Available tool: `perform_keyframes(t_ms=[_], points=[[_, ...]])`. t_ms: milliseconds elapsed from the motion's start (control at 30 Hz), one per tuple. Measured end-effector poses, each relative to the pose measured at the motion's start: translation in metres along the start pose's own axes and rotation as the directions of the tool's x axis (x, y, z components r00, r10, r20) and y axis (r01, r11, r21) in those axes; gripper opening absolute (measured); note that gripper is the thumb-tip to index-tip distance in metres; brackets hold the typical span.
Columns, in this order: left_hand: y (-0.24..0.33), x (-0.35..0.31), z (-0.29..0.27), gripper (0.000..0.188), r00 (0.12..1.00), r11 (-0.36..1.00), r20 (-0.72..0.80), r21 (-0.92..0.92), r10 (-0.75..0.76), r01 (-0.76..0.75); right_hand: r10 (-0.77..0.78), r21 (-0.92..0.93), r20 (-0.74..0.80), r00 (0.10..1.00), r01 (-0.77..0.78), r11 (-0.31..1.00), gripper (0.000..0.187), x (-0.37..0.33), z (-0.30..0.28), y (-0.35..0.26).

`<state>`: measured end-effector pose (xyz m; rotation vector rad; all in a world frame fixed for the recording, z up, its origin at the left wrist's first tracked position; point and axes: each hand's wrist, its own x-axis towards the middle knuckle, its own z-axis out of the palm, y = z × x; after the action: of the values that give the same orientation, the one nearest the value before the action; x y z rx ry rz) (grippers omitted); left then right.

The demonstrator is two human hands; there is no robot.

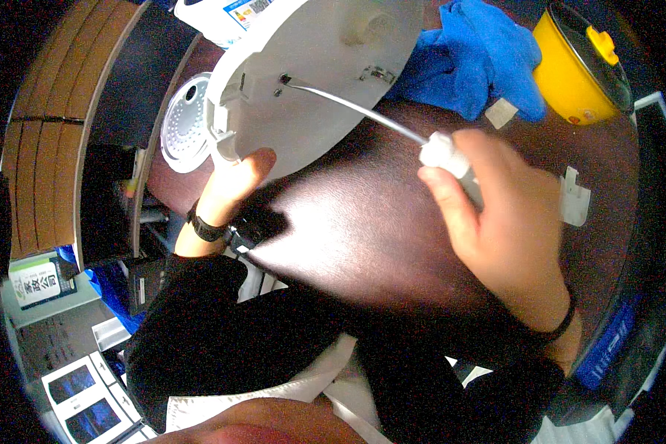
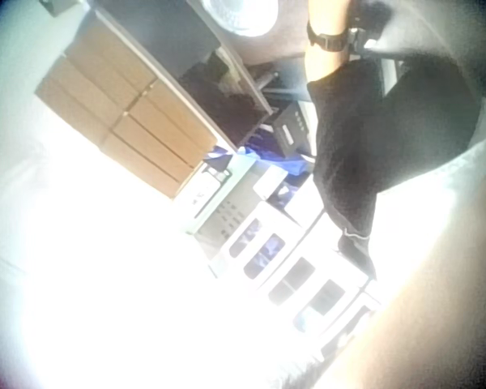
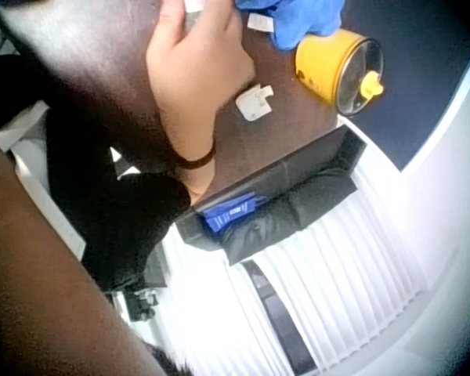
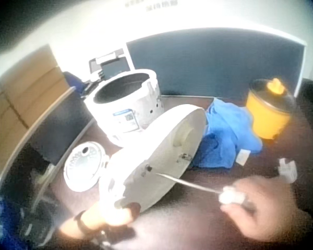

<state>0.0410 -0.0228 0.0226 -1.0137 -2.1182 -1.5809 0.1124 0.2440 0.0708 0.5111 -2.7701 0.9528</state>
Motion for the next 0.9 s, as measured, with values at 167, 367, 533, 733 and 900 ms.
perform_keyframes(t_ms=[167,367,533,733,900], points=[[-0.019,0.005,-0.002,0.080,0.971,0.971,0.020,0.028,0.238,-0.238,0.137,0.632,0.667,0.732,-0.654,0.415,0.028,-0.004,0.014,0.002],[0.011,0.002,0.004,0.078,0.997,0.999,-0.066,-0.008,-0.050,0.049,0.095,0.655,0.677,0.730,-0.656,0.375,0.031,0.000,0.009,0.003],[0.018,0.000,0.003,0.077,0.984,0.987,-0.073,-0.006,-0.160,0.160,-0.129,-0.047,-0.121,0.984,0.124,0.991,0.020,0.007,0.008,0.004],[0.014,-0.004,0.001,0.077,0.977,0.978,-0.021,-0.006,-0.210,0.210,-0.070,0.048,0.005,0.998,0.069,0.996,0.019,0.005,0.003,0.004],[0.013,-0.006,0.003,0.079,0.972,0.972,-0.021,-0.049,-0.232,0.231,0.091,0.605,0.604,0.792,-0.530,0.594,0.031,0.000,0.014,0.006]])
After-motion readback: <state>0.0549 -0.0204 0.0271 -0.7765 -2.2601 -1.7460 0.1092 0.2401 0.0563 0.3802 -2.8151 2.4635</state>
